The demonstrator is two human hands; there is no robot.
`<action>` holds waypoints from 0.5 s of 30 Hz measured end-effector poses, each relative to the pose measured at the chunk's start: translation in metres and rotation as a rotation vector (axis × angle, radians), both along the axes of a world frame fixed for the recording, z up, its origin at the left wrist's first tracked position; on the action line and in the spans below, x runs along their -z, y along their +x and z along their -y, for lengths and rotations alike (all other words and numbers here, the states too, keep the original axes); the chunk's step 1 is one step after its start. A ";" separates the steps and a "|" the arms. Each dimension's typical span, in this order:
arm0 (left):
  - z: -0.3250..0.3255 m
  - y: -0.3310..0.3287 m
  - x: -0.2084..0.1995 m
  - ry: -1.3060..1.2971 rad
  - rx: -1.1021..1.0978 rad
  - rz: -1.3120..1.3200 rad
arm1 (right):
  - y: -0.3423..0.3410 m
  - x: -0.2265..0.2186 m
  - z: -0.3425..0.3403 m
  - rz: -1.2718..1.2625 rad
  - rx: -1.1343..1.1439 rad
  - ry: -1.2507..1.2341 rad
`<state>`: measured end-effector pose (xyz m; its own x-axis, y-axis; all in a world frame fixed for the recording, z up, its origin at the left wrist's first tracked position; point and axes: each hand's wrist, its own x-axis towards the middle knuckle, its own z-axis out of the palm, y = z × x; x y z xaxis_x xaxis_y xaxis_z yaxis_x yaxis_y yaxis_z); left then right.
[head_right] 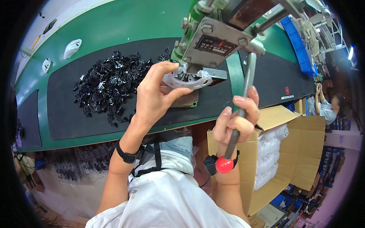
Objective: Assembling computer mouse components using a manual press machine.
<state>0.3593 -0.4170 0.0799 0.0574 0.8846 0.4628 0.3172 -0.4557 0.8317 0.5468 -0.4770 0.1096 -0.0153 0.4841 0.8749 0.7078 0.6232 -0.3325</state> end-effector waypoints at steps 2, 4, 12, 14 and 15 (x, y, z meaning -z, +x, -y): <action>0.001 0.002 -0.007 0.011 0.003 0.008 | 0.002 -0.006 -0.001 0.040 -0.005 0.014; 0.001 0.003 -0.006 0.028 0.001 -0.009 | -0.004 -0.009 0.007 -0.002 0.054 -0.038; 0.012 -0.003 -0.003 -0.040 0.051 -0.013 | -0.015 -0.086 -0.014 -0.374 -0.378 0.030; 0.011 -0.007 -0.005 -0.026 0.064 -0.023 | -0.011 -0.105 -0.022 -0.362 -0.330 -0.056; 0.010 -0.011 -0.003 -0.044 0.067 -0.034 | -0.010 -0.113 -0.030 -0.418 -0.371 -0.113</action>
